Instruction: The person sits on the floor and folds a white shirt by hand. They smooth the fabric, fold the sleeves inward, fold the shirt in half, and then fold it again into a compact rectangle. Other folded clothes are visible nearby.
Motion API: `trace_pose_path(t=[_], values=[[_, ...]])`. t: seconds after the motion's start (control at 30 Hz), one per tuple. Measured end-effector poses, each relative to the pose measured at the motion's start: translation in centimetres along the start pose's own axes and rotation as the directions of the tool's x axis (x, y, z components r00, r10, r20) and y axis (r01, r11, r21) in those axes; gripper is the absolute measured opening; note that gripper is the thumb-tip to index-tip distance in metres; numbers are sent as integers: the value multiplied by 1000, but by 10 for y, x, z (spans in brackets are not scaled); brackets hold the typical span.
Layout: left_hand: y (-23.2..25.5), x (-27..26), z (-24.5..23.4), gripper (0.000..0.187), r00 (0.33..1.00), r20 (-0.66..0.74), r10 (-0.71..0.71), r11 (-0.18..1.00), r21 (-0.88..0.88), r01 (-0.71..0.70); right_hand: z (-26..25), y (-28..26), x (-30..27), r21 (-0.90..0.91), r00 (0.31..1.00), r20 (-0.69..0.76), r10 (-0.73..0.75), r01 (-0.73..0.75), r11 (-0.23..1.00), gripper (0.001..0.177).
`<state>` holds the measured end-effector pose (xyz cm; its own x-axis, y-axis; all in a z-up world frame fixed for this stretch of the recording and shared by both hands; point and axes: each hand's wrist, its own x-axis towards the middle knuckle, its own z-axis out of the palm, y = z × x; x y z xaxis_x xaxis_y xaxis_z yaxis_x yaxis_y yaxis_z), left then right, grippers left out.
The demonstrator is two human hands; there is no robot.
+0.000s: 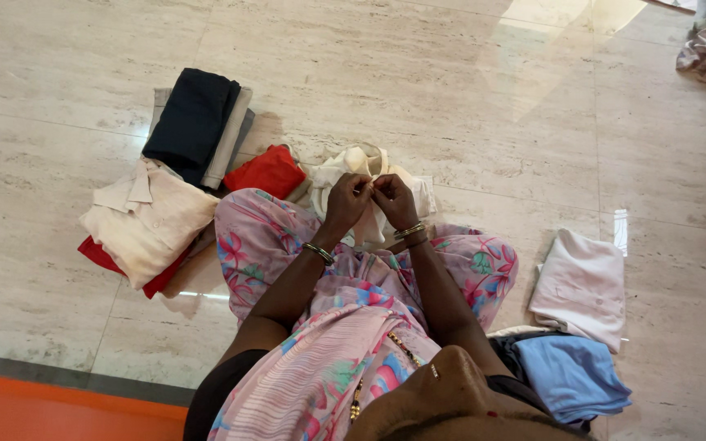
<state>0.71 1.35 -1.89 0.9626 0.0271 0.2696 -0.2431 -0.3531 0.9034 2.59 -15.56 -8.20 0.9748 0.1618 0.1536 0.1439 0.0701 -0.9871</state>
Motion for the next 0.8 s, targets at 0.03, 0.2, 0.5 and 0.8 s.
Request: trace_pose_path(t=[0.03, 0.2, 0.5, 0.8], values=[[0, 0, 0, 19, 1000, -13, 28, 1000, 10, -28, 1, -1, 0, -9, 1000, -3, -2, 2, 1000, 17], [4, 0, -1, 19, 999, -26, -30, 999, -42, 29, 1, -7, 0, -43, 1000, 20, 5, -4, 999, 17], [14, -1, -8, 25, 999, 16, -27, 997, 66, 26, 4, -8, 0, -148, 998, 68, -15, 25, 989, 17], [-2, 0, -6, 32, 998, 24, -51, 996, 78, 49, 9, -14, -3, -150, 995, 101, 10, 5, 989, 18]])
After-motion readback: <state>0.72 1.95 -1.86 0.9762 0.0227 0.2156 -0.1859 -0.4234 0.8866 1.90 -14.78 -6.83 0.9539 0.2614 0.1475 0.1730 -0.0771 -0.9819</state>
